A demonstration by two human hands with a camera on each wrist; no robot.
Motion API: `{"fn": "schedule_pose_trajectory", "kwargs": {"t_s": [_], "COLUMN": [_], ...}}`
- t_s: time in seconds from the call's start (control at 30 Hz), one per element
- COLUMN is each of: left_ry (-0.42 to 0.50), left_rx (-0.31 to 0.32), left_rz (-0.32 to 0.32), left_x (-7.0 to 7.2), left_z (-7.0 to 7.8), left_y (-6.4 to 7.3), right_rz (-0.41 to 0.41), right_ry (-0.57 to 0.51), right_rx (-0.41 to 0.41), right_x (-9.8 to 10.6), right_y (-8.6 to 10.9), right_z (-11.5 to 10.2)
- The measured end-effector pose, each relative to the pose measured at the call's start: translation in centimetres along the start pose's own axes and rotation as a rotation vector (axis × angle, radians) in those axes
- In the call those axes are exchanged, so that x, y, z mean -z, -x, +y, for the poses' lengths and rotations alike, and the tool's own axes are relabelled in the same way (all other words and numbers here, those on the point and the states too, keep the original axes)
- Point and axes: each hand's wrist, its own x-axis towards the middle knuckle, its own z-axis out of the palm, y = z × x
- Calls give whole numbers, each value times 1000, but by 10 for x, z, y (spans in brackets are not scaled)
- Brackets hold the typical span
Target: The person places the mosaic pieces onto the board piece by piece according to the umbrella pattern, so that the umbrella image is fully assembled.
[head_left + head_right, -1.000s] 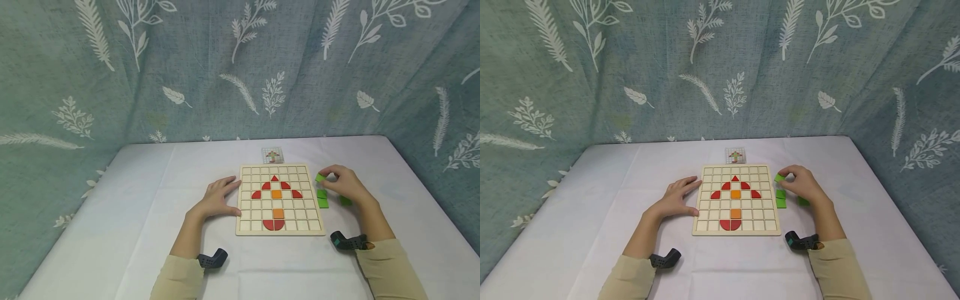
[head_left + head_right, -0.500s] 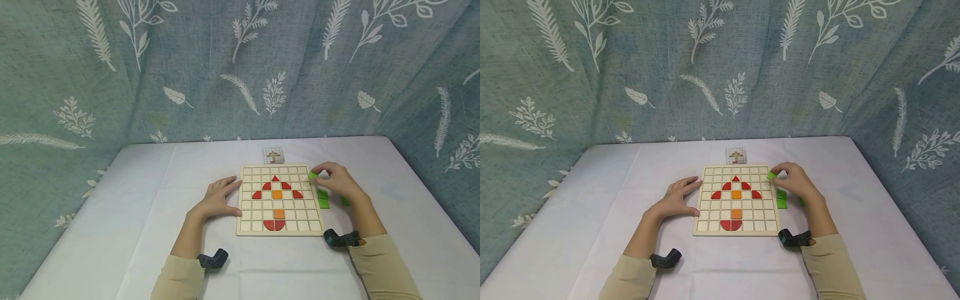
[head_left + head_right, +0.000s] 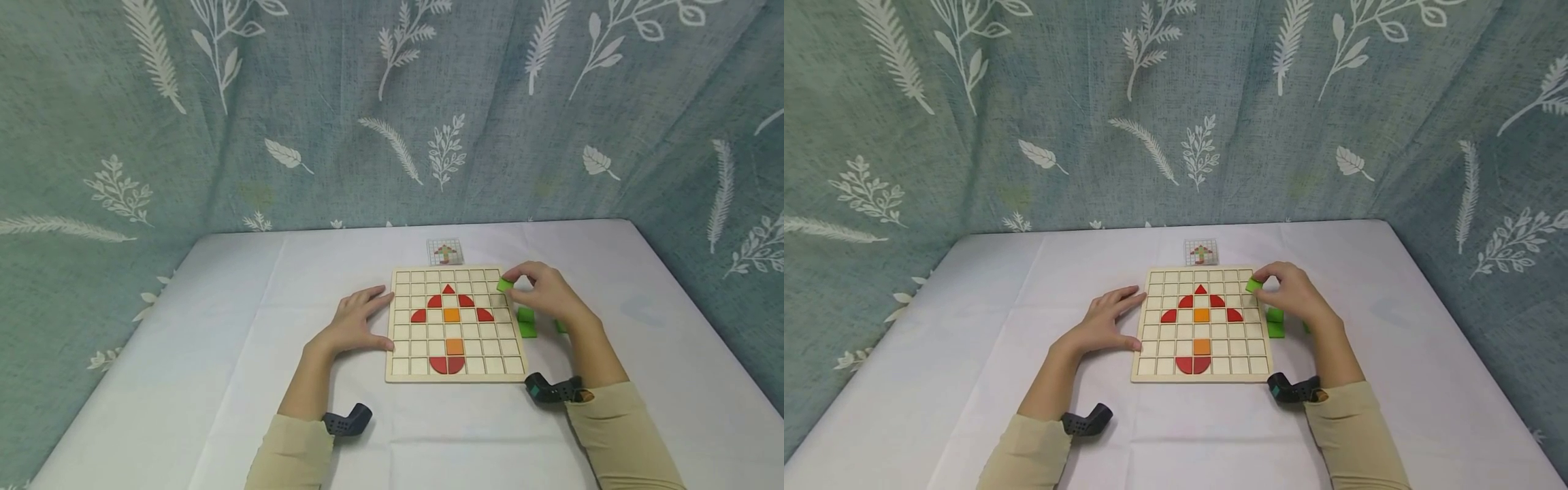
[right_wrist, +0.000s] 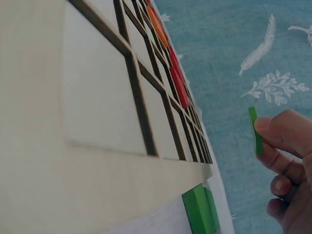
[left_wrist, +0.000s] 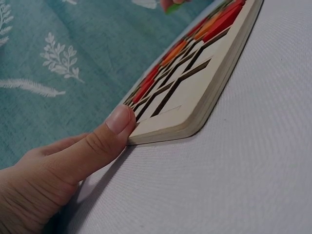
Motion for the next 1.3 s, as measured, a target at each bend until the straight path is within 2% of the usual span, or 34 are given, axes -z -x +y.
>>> {"fn": "schedule_pose_trajectory", "kwargs": {"t_s": [0.73, 0.97, 1.3], "left_ry": [-5, 0, -8], "left_rx": [1, 0, 8], "left_rz": [-12, -8, -8], "left_x": [0, -2, 0], "left_z": [-1, 0, 1], "left_y": [-1, -1, -2], "right_rz": [21, 31, -7], "right_ry": [41, 21, -27], "right_rx": [110, 170, 231], "right_x": [-10, -13, -19], "right_y": [-14, -21, -26], "right_z": [-26, -33, -44]}}
